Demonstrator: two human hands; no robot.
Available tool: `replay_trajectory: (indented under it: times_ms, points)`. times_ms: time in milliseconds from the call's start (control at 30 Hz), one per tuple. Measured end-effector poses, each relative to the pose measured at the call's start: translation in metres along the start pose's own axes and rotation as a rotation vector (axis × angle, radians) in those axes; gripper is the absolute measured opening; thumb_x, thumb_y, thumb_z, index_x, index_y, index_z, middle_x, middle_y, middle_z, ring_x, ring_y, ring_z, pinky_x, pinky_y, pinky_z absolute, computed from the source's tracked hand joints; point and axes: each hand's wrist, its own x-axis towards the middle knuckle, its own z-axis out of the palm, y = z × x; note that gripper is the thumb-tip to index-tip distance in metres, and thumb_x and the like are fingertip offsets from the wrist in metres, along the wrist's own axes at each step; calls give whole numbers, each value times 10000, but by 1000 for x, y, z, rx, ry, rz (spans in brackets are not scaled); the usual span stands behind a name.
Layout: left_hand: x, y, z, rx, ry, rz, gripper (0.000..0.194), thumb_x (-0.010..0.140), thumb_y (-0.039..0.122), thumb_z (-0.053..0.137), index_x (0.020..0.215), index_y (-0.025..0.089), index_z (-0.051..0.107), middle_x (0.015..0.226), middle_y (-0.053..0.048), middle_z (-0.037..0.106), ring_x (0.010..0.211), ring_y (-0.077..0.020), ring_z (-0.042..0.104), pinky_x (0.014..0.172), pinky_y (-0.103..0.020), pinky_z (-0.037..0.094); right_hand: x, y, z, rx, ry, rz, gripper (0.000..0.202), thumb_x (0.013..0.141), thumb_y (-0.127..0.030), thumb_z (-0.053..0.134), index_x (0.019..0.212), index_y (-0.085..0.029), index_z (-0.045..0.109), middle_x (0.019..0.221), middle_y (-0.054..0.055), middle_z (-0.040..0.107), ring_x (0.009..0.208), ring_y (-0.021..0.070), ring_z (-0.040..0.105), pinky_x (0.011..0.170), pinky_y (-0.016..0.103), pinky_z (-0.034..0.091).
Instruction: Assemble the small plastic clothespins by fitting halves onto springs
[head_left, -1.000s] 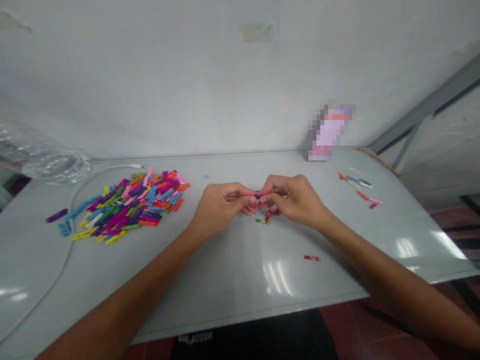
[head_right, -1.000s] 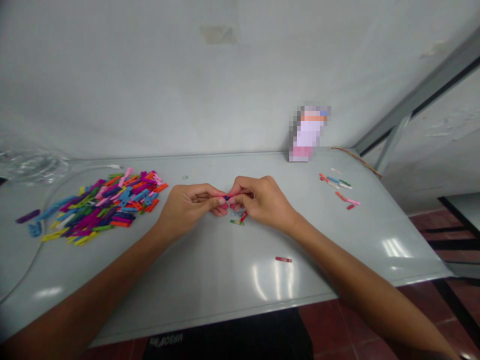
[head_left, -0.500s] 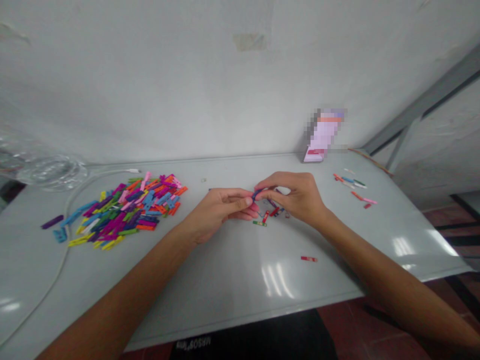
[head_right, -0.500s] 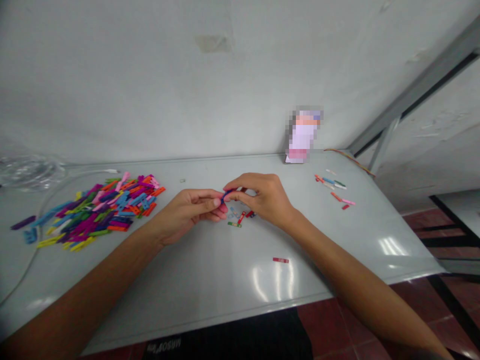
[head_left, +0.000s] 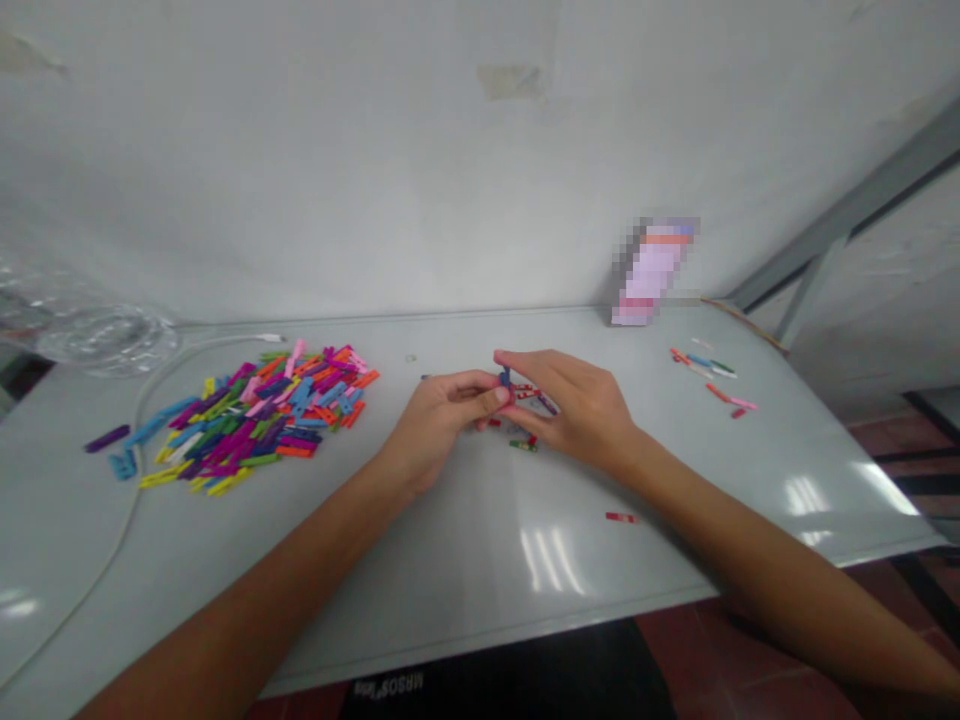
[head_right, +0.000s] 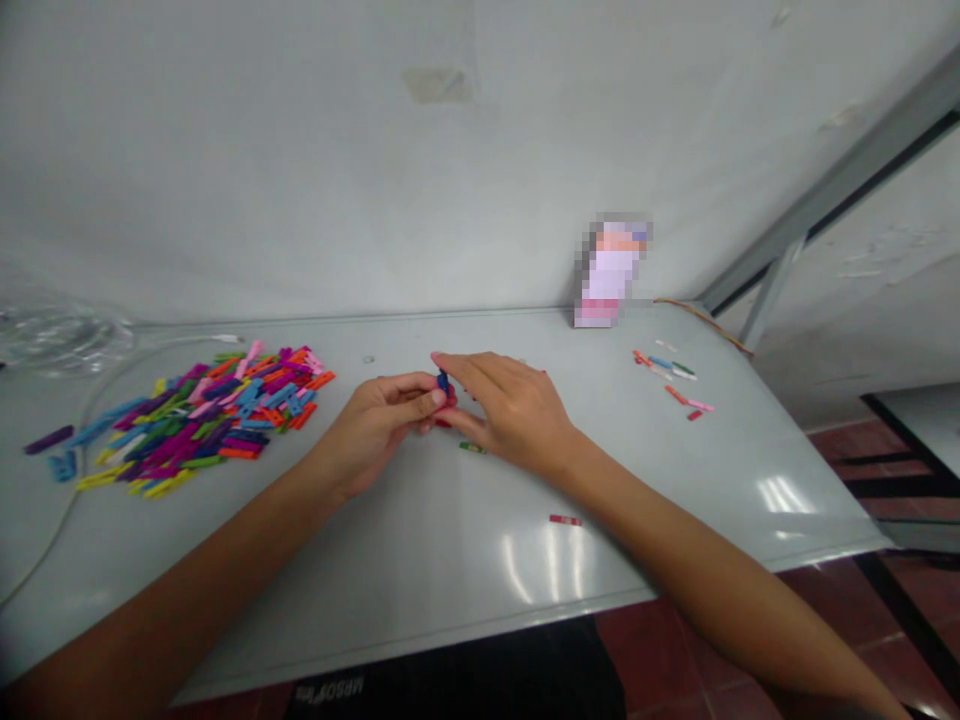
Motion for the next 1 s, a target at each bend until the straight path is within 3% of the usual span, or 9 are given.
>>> replay_trajectory:
  times_ms: [267,533,800,900,1000]
  points:
    - [-3,-3,4,-49,66,-6,256,772,391,977,817,172,853,751,-23,700,696,-142,503,662,-288,376,-4,-3,7,-129,91,-83,364,1118,-352,738,1448,-197,739,1194,86,898,968,212,881,901,309,720]
    - [-3,-2,5,-63,62,13,264,762,401,983,827,177,859,785,-33,728,708,-151,542,666,-289,412,-7,-2,8,-23,26,24,348,1077,-413,792,1380,-243,810,1170,71,905,981,227,886,947,331,732]
    - [-3,0,2,-3,42,47,256,825,399,963,846,174,844,788,-26,712,713,-147,570,651,-271,446,-3,4,6,114,37,27,394,1050,-417,832,1400,-238,796,1271,96,882,1075,261,881,975,386,722]
    - [-3,1,1,69,56,78,279,821,412,980,862,177,836,793,-21,735,714,-151,601,650,-266,468,1,4,2,262,30,104,440,988,-438,899,1368,-234,813,1268,96,883,1080,264,878,985,388,715]
    - [-3,1,2,190,133,142,328,805,456,994,912,185,843,836,-26,780,700,-162,620,641,-276,489,6,1,-3,463,0,319,301,1011,-387,862,1271,-236,856,1222,77,894,1084,249,874,1004,385,707]
